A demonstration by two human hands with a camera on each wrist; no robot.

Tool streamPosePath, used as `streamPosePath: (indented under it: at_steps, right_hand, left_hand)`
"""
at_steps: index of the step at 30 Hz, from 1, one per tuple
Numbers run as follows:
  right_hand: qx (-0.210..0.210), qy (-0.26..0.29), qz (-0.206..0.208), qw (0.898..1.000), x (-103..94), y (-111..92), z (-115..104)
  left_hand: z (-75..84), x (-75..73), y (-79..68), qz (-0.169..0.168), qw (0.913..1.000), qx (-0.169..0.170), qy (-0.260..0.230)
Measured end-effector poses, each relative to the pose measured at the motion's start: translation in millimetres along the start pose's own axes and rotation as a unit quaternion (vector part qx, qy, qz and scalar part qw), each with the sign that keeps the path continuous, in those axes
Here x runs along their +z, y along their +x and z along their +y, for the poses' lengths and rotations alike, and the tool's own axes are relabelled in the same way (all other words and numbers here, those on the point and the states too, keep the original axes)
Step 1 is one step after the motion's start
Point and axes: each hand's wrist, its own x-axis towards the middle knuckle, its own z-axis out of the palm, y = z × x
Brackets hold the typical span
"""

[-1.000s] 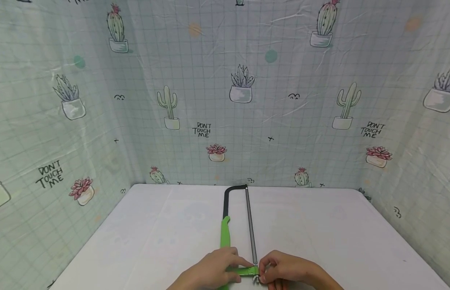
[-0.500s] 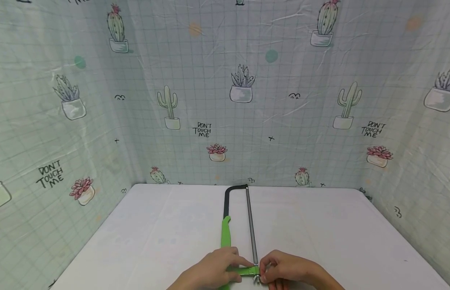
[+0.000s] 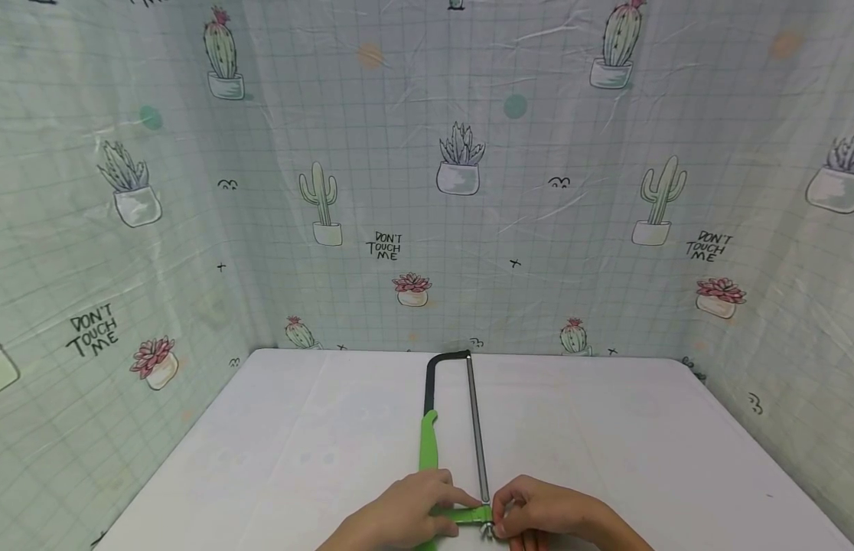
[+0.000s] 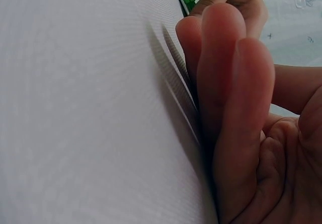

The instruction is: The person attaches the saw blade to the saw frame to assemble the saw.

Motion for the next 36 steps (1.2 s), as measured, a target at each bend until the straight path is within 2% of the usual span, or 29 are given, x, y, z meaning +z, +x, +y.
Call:
streamPosePath:
  at_steps: [18,36]
  right_hand:
    - [-0.01,-0.001,-0.006,1.0,-1.2,-0.4,0.2]
    - [0.004,0.006,-0.002,1.0,-1.7,0.6,-0.4]
  left_hand:
    - [-0.9,1.0,1.2,-0.003,0.9999,-0.011,-0.008]
    - [-0.2,-0.4,0.8,-0.002,0.9999,-0.006,-0.009]
